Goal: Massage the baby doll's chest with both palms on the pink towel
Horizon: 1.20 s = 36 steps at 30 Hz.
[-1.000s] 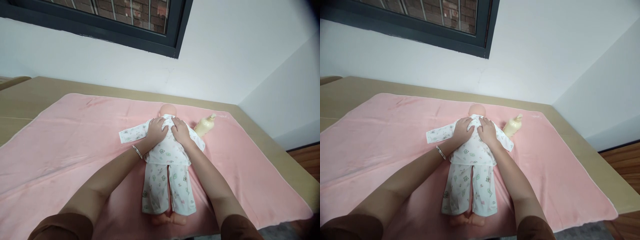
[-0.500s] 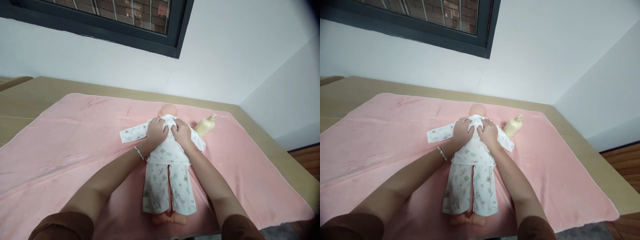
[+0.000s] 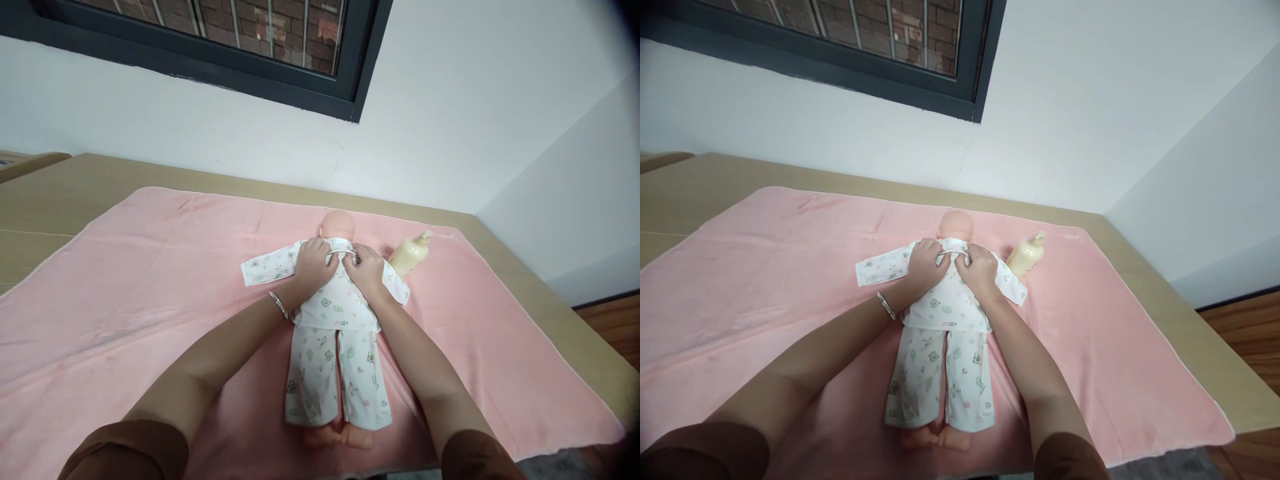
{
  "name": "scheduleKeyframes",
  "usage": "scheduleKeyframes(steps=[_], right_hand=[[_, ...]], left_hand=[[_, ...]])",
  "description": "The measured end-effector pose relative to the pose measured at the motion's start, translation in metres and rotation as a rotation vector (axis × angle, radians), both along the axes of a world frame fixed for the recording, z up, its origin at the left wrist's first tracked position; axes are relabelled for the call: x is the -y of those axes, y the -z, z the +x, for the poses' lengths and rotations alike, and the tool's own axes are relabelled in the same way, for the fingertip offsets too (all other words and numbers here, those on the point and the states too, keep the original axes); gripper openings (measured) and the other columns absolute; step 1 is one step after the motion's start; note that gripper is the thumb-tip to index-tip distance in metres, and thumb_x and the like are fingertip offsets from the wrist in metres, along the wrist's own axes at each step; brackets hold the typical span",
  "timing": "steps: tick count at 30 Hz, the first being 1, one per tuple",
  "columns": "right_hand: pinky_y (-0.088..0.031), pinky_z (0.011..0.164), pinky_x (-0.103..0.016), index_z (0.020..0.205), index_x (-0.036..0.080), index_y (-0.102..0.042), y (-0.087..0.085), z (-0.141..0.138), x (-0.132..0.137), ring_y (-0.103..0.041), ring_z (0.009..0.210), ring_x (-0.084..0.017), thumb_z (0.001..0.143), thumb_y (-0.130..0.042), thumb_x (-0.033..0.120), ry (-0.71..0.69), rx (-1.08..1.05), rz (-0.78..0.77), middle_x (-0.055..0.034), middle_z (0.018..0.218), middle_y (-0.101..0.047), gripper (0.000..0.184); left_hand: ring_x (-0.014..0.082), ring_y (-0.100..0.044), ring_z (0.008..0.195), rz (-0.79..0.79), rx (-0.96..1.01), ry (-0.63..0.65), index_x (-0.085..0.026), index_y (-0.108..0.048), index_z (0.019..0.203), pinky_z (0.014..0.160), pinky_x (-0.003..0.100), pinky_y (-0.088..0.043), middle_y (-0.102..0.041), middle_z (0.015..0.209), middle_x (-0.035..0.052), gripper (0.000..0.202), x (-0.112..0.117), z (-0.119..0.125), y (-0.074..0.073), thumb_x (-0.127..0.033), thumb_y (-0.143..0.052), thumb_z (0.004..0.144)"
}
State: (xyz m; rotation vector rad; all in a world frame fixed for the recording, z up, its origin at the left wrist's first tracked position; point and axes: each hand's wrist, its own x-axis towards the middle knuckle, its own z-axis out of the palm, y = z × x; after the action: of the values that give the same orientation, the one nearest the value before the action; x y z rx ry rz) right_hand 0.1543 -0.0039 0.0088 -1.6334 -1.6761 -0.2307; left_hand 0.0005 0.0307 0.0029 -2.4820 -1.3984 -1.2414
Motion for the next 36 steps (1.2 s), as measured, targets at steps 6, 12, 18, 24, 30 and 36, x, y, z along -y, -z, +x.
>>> scheduleKeyframes(steps=[6, 12, 18, 24, 30, 36], right_hand=[[-0.044, 0.077, -0.032, 0.094, 0.018, -0.07, -0.006, -0.004, 0.004, -0.065, 0.088, -0.025, 0.088, -0.046, 0.033, 0.123, 0.076, -0.083, -0.0093, 0.089, -0.072, 0.029], [-0.039, 0.073, -0.03, 0.098, 0.019, -0.068, -0.013, -0.007, 0.007, -0.063, 0.09, -0.023, 0.091, -0.044, 0.032, 0.156, 0.11, -0.158, -0.0071, 0.092, -0.072, 0.029], [-0.04, 0.076, -0.03, 0.108, 0.018, -0.067, -0.018, -0.009, 0.009, -0.062, 0.099, -0.025, 0.093, -0.043, 0.033, 0.164, 0.103, -0.216, -0.0083, 0.101, -0.072, 0.032], [-0.041, 0.078, -0.031, 0.111, 0.019, -0.065, -0.021, -0.009, 0.009, -0.061, 0.102, -0.025, 0.093, -0.042, 0.032, 0.134, 0.092, -0.258, -0.0082, 0.105, -0.071, 0.032], [-0.043, 0.083, -0.033, 0.114, 0.019, -0.065, -0.019, -0.006, 0.006, -0.061, 0.104, -0.027, 0.092, -0.043, 0.031, 0.088, 0.103, -0.235, -0.0094, 0.108, -0.071, 0.033], [-0.046, 0.092, -0.038, 0.115, 0.018, -0.066, -0.017, -0.002, 0.001, -0.061, 0.105, -0.028, 0.09, -0.042, 0.026, -0.005, 0.095, -0.198, -0.0107, 0.111, -0.07, 0.035]], left_hand=[[0.0275, -0.057, 0.093, -0.008, 0.046, -0.039, -0.021, -0.057, 0.082, 0.083, 0.042, -0.044, -0.064, 0.088, 0.0102, 0.012, 0.002, 0.002, 0.001, -0.028, -0.051, 0.089], [0.0276, -0.059, 0.096, -0.02, 0.076, -0.052, -0.02, -0.06, 0.091, 0.087, 0.041, -0.045, -0.067, 0.096, 0.0097, 0.009, 0.002, 0.002, 0.0, -0.025, -0.054, 0.086], [0.0287, -0.06, 0.101, -0.06, 0.066, -0.063, -0.02, -0.06, 0.099, 0.091, 0.042, -0.046, -0.067, 0.1, 0.0102, 0.016, 0.003, 0.002, -0.002, -0.026, -0.055, 0.086], [0.0297, -0.06, 0.106, -0.091, 0.067, -0.073, -0.018, -0.06, 0.106, 0.094, 0.044, -0.045, -0.068, 0.107, 0.0111, 0.022, 0.003, 0.003, -0.002, -0.026, -0.054, 0.086], [0.0296, -0.059, 0.11, -0.131, 0.051, -0.038, -0.019, -0.059, 0.11, 0.098, 0.044, -0.044, -0.067, 0.113, 0.0108, 0.025, -0.002, 0.004, 0.0, -0.026, -0.053, 0.087], [0.0295, -0.058, 0.112, -0.161, 0.02, -0.015, -0.017, -0.06, 0.113, 0.101, 0.045, -0.043, -0.066, 0.118, 0.0119, 0.029, -0.006, 0.004, 0.001, -0.027, -0.051, 0.087]])
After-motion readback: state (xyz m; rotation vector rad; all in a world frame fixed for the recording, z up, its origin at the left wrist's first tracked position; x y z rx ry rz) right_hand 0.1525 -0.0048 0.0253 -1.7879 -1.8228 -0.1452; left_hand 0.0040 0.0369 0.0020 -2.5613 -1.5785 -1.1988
